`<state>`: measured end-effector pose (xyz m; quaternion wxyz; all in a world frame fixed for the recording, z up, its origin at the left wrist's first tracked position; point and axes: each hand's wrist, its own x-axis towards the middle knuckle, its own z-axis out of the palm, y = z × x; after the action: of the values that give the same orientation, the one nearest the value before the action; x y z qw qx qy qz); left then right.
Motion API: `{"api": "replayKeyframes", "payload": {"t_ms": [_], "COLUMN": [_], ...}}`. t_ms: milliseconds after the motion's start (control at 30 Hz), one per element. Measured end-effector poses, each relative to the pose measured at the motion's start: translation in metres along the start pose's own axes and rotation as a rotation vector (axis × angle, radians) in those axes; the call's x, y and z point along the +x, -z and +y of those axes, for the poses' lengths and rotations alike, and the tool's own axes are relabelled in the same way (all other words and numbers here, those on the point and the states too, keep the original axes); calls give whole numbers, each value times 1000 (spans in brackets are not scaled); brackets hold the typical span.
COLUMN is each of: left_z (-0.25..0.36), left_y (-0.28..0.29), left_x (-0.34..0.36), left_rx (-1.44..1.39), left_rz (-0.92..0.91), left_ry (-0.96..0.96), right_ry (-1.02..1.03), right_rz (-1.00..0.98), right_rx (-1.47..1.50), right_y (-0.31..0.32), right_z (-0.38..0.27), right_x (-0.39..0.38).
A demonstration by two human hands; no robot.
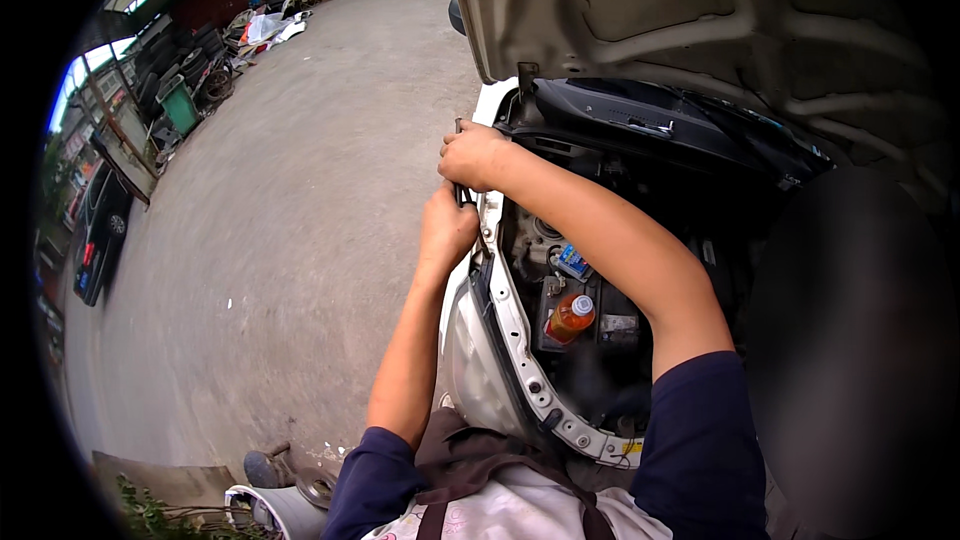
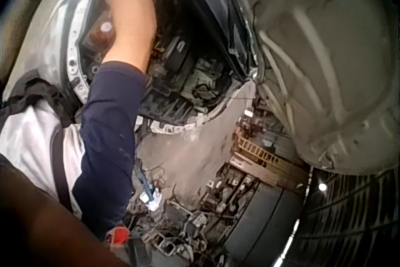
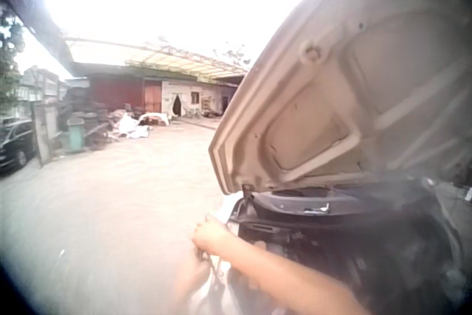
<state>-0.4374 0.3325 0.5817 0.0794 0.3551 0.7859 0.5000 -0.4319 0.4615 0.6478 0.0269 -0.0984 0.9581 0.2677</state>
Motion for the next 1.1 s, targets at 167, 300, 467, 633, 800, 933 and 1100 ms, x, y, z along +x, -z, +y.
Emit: {"api": "replayKeyframes", "payload": {"t_ms": [167, 300, 467, 633, 800, 933, 1100], "left_z": [-3, 1, -7, -4, -34, -1, -1], "left_y": [3, 4, 24, 51, 57, 46, 32], "left_x": [10, 28, 31, 36, 51, 31, 19], "left_rx": [140, 220, -20, -184, -142, 353, 526], "left_rz": [-31, -162, -354, -592, -602, -400, -48], "left_ry": [-70, -79, -134, -111, -301, -141, -86], "right_ry": [64, -100, -284, -480, -495, -363, -141], "right_rz": [-97, -17, 18, 48, 83, -55, -134], "right_rx": [81, 276, 383, 444, 401, 280, 304], "right_y": [8, -15, -9, 1, 0, 0, 5], "right_z": [7, 12, -3, -20, -25, -21, -8], "right_x": [2, 3, -6, -12, -2, 5, 19]}}
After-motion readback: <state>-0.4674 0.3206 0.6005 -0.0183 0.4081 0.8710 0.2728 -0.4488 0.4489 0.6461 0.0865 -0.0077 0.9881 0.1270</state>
